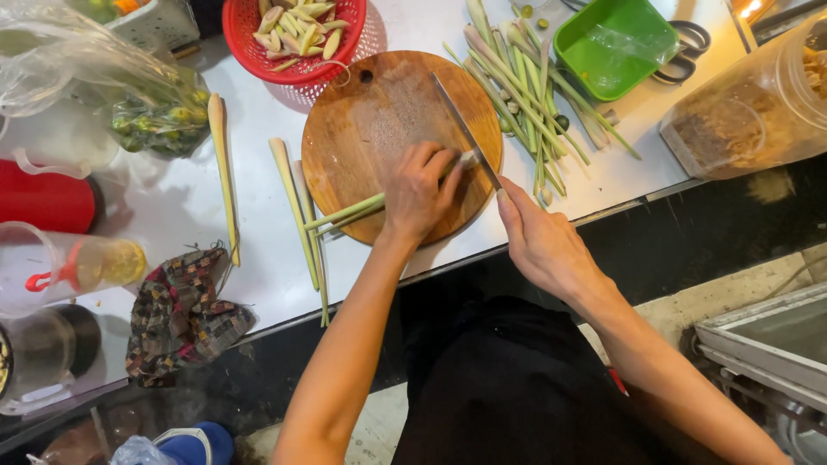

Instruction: Slicing lemongrass stalks on a wooden cutting board using a large knife.

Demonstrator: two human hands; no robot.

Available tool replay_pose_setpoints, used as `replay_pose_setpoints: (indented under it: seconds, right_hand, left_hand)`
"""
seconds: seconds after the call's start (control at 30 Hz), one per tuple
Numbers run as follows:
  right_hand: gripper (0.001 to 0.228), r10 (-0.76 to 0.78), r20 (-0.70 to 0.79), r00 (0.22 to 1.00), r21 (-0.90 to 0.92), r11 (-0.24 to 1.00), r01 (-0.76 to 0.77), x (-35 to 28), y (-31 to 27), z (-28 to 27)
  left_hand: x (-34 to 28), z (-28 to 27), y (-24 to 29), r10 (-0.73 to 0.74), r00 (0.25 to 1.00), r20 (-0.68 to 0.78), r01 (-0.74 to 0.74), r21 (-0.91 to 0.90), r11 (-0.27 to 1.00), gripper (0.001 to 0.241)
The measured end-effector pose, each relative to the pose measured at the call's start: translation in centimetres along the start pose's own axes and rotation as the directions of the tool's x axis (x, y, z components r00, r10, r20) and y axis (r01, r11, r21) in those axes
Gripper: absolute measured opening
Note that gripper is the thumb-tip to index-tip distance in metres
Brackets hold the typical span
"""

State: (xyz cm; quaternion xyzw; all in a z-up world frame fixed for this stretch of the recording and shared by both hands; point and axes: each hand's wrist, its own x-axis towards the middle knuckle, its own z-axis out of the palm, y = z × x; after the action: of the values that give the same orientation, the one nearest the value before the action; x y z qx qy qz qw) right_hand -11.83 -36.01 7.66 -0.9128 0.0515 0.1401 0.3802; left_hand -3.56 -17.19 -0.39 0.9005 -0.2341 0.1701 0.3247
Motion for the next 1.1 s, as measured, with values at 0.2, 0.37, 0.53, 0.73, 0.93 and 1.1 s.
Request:
replay_pose_setpoints:
  seconds: [0.2,0.37,0.53,0.73,0.93,1.1]
  right_hand:
    - [0.047,0.016,0.031,0.999,-0.025,1.000,-0.016,0.1,0.0,0.0]
    - [0.048,0.042,0.029,0.999,-0.043,0.998,-0.040,-0.8,0.1,0.5]
    - [0.052,0.280,0.143,0.949,-0.116,0.957,-0.265,-3.2,-0.2,-0.4]
    - [0.052,0.284,0.145,0.948,-0.047,0.959,-0.280,-2.1,-1.1,-0.4]
    - [0.050,0.297,0.149,0.943,-0.072,0.955,-0.289,0.6,-1.8,-0.3]
    - [0.050,0.201,0.123,0.972,-0.017,0.980,-0.201,1.6,-0.9,0.3]
  left_hand:
    - [-0.9,-0.1,-1.0,0.105,0.994,0.017,-0.102,-0.129,0.986,0.028]
    - [-1.0,0.2,-1.5,0.023,0.998,0.053,-0.016,-0.126,0.992,0.025]
    - [-0.3,-0.3,-1.6,0.027,0.998,0.048,-0.019,-0.161,0.987,0.022]
    - [0.0,-0.5,-1.9,0.101,0.991,0.090,-0.086,-0.152,0.985,0.025]
    - [0.5,-0.6,-2.1,0.070,0.992,0.102,-0.049,-0.190,0.980,0.029]
    - [1.0,-0.7,-2.9,0.050,0.993,0.107,-0.034,-0.143,0.989,0.033]
